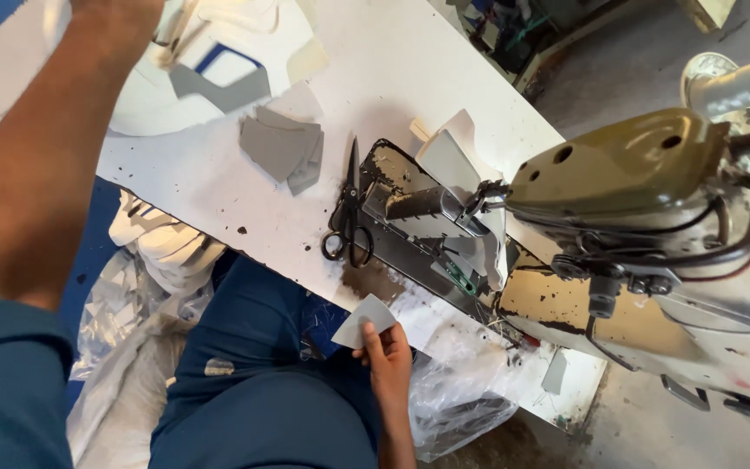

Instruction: The person uses a sewing machine to stitch white shoe parts with gray accents. They repeatedly pick up a shoe part, align it under the machine's needle, and sew along the edges. After each stitch, the person removes the part and places it on a pile of finished pieces on the table.

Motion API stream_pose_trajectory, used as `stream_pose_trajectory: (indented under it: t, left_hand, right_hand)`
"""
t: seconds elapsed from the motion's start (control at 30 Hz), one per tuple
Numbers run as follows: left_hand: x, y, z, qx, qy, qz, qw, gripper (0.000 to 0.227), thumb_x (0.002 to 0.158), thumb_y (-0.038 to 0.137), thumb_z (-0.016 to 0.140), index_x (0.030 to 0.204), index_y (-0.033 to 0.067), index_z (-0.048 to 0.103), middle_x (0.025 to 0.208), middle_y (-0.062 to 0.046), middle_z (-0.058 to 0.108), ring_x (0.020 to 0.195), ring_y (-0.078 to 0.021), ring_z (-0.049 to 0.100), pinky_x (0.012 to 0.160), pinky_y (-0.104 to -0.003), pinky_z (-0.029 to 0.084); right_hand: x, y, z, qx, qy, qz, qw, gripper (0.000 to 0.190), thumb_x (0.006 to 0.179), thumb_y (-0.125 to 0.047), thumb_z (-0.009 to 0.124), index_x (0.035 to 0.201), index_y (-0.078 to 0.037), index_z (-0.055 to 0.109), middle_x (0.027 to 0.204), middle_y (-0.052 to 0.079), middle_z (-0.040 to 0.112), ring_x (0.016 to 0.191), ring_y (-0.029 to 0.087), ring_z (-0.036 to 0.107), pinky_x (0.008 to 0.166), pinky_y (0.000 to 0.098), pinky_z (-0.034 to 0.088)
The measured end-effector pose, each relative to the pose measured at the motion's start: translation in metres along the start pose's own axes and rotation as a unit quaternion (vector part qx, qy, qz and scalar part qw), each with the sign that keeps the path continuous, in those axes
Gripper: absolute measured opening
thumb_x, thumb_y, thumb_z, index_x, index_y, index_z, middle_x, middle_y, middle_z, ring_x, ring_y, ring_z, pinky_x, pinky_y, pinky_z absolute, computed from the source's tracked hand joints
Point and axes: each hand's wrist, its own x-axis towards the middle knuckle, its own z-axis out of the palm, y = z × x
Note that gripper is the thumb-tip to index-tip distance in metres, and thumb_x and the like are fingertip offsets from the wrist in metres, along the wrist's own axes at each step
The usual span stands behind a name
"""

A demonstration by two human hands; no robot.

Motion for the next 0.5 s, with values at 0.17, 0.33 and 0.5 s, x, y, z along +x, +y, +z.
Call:
stream_pose_trajectory:
  t: [0.17, 0.33, 0.5]
  left_hand:
    - [0.053, 0.171, -0.15, 0.025, -0.015, 0.058, 0.998, 0.025, 0.109, 0.021, 0.078, 0.113, -0.004, 0.075, 0.08, -0.02, 0.074, 0.062, -0.0282, 0.071, 0.053, -0.036, 0.055]
    - [-0.03, 0.251, -0.214, -0.328, -0.045, -0.131, 0.934, 0.023, 0.114, 0.012, 0.065, 0.131, -0.0029, 0.06, 0.101, -0.014, 0.072, 0.087, -0.0173, 0.074, 0.076, -0.029, 0.061]
    - [-0.13, 0.287, -0.113, -0.585, -0.092, -0.409, 0.694, 0.027, 0.099, 0.008, 0.067, 0.125, 0.0077, 0.059, 0.101, -0.007, 0.07, 0.086, -0.0118, 0.068, 0.074, -0.029, 0.06]
  right_hand:
    - [0.005, -0.002, -0.018, -0.072, 0.056, -0.069, 0.993, 0.025, 0.098, -0.024, 0.07, 0.106, -0.001, 0.069, 0.081, 0.008, 0.07, 0.069, 0.011, 0.062, 0.061, 0.0245, 0.047]
    - [0.002, -0.019, -0.03, 0.046, 0.155, -0.096, 0.982, 0.024, 0.099, -0.023, 0.064, 0.117, -0.007, 0.067, 0.097, 0.001, 0.068, 0.079, 0.006, 0.059, 0.067, 0.024, 0.047]
    - [0.001, -0.015, -0.057, 0.21, 0.242, -0.161, 0.933, 0.018, 0.103, -0.024, 0.062, 0.117, -0.012, 0.06, 0.087, 0.001, 0.062, 0.068, 0.01, 0.057, 0.062, 0.0277, 0.048]
